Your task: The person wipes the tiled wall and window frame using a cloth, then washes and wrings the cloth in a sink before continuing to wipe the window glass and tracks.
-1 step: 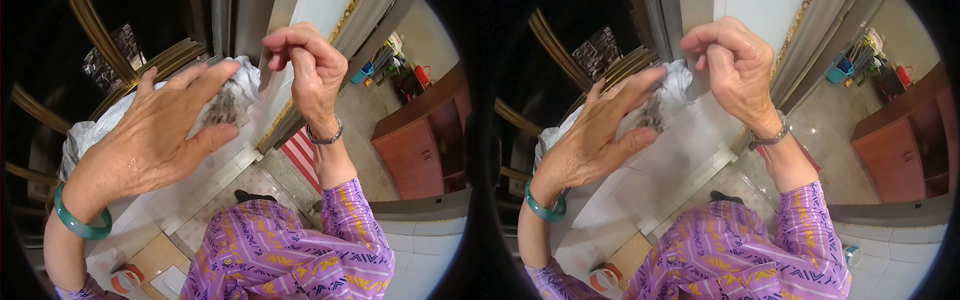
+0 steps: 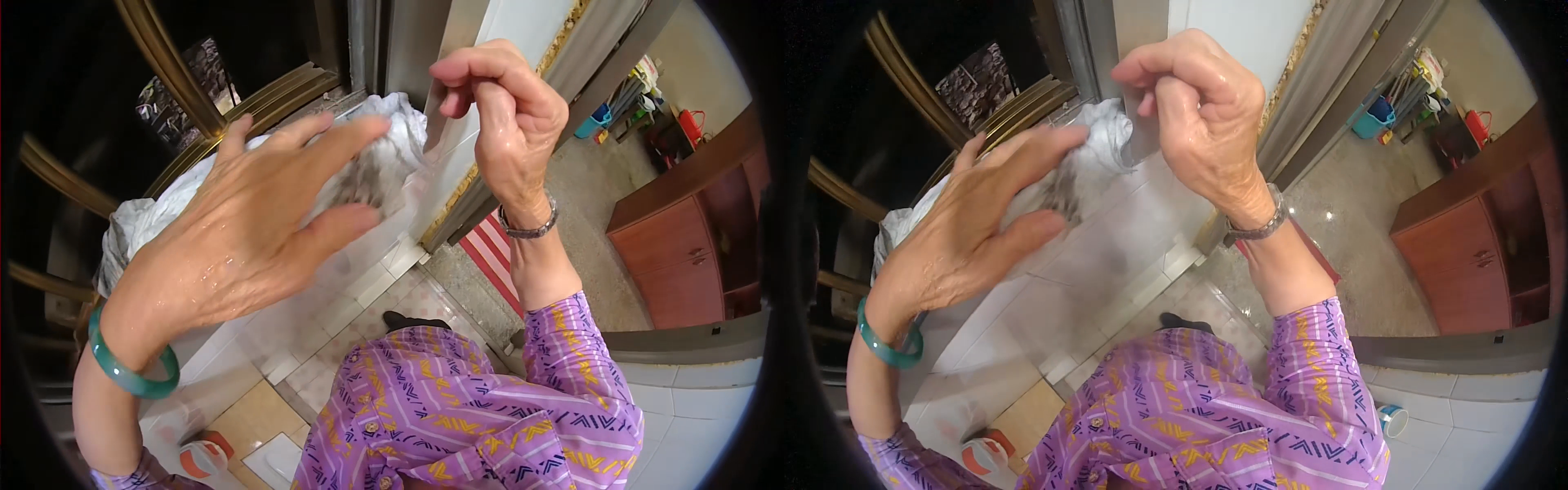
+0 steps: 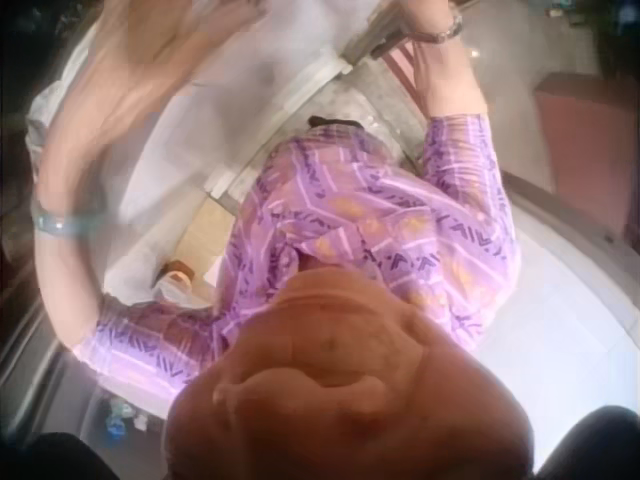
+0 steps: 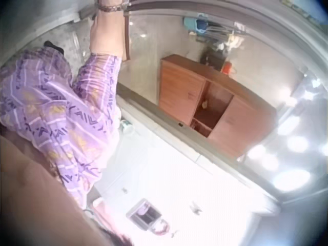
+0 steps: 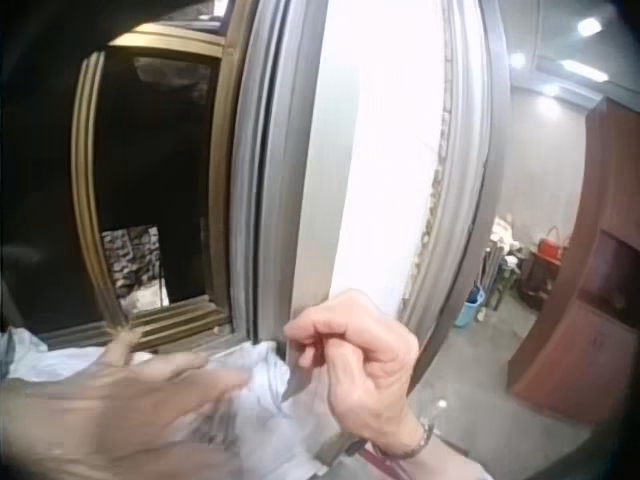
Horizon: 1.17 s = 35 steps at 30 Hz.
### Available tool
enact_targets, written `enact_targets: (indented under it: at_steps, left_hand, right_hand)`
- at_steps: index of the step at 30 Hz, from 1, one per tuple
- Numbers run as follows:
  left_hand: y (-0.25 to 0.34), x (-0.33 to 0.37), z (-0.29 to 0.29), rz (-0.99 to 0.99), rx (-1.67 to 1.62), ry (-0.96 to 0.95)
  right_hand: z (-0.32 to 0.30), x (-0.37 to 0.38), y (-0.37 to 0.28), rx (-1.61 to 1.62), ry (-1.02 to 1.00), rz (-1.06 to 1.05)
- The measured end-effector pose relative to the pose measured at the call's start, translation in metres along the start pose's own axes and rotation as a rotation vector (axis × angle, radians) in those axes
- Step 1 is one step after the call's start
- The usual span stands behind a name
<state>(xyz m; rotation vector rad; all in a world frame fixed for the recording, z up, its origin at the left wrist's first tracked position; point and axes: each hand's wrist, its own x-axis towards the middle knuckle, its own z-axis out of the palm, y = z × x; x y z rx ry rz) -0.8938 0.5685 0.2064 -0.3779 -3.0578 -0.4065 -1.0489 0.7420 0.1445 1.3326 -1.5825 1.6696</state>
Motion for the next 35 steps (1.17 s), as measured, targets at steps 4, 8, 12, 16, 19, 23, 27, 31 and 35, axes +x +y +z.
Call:
enact_targets:
  at_steps: [4,8,12,16,19,23,27,31,35]
  left_hand:
    - [0.001,-0.031,-0.018,-0.075,0.123,-0.003]
    - [-0.006,-0.057,-0.025,-0.253,-0.240,0.121]
    - [-0.013,-0.032,-0.027,-0.340,-0.706,0.401]
    - [-0.006,0.006,-0.012,-0.114,-0.435,0.169]
    - [-0.008,0.017,-0.002,-0.021,-0.024,0.013]
    - [-0.010,0.035,0.018,0.025,0.156,-0.120]
    - [0.002,0.041,0.015,-0.046,0.379,-0.077]
    - [0.001,0.030,0.007,-0.048,0.449,0.002]
    - [0.007,-0.006,-0.005,-0.173,0.450,-0.098]
  right_hand:
    - [-0.003,-0.002,0.004,-0.003,0.095,-0.086]
    - [-0.003,-0.001,0.001,0.014,0.114,-0.094]
    - [0.003,0.001,0.000,-0.035,0.149,-0.141]
    - [0.003,-0.001,0.000,-0.014,0.137,-0.123]
    - [0.004,-0.004,0.003,0.007,0.116,-0.136]
    - [0.002,-0.006,0.008,0.010,0.075,-0.151]
    - [0.000,-0.009,0.010,0.030,0.060,-0.130]
    - [-0.001,-0.003,0.014,0.067,0.027,-0.127]
    - [-0.001,-0.011,0.012,0.007,0.004,-0.146]
